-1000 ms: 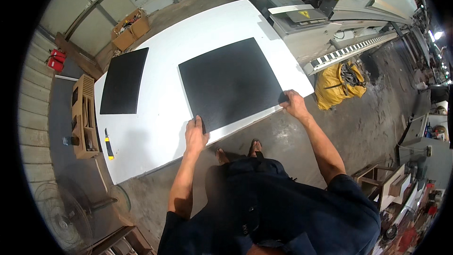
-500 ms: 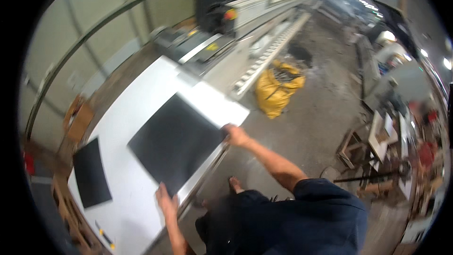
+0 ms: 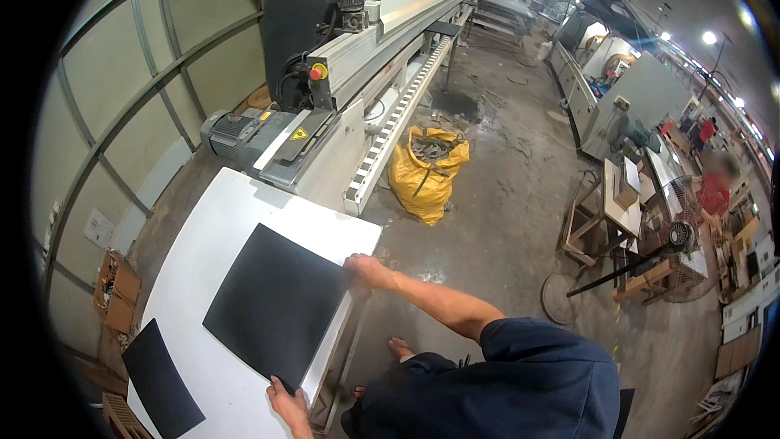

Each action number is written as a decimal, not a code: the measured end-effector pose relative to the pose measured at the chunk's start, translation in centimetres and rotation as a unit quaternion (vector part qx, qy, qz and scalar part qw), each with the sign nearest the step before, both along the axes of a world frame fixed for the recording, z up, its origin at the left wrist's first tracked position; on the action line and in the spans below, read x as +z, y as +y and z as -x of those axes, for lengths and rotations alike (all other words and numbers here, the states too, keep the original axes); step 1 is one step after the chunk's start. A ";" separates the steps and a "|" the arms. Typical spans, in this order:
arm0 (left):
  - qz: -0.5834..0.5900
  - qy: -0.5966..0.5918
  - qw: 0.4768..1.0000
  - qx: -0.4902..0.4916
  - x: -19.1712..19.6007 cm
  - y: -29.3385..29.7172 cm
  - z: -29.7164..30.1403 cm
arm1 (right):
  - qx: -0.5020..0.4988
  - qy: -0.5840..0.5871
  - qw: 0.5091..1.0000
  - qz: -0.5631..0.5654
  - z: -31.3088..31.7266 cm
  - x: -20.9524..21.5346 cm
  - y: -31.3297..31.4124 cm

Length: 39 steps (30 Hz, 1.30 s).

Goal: The person picks up several black panels one at a time from a worktable and stacks them together by hand on the floor before picking up the entire stack.

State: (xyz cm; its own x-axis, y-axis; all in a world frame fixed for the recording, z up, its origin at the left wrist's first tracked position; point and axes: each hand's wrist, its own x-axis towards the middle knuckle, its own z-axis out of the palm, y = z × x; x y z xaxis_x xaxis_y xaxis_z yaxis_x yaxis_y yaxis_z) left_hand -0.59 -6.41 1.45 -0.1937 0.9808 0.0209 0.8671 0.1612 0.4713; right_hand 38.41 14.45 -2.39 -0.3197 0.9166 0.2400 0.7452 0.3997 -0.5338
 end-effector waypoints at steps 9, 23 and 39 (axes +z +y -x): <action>-0.050 0.000 0.999 -0.002 -1.7 -0.5 0.0 | 0.003 0.023 1.000 -0.017 0.1 0.5 -0.5; -0.075 -0.062 0.995 -0.005 -1.4 -0.8 -0.5 | -0.010 0.058 0.998 -0.025 -0.2 -0.5 -0.6; -0.084 -0.075 0.994 -0.005 -1.8 -1.3 -0.1 | -0.008 0.001 0.999 0.032 0.3 0.5 -0.4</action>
State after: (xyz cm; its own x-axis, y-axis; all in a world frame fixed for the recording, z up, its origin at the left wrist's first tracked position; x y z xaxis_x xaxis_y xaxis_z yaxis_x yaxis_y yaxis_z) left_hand -0.50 -7.75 -0.30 -0.1975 0.9678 0.1559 0.7864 0.0615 0.6146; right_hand 38.09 14.02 -1.85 -0.3048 0.9348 0.1821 0.7497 0.3534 -0.5596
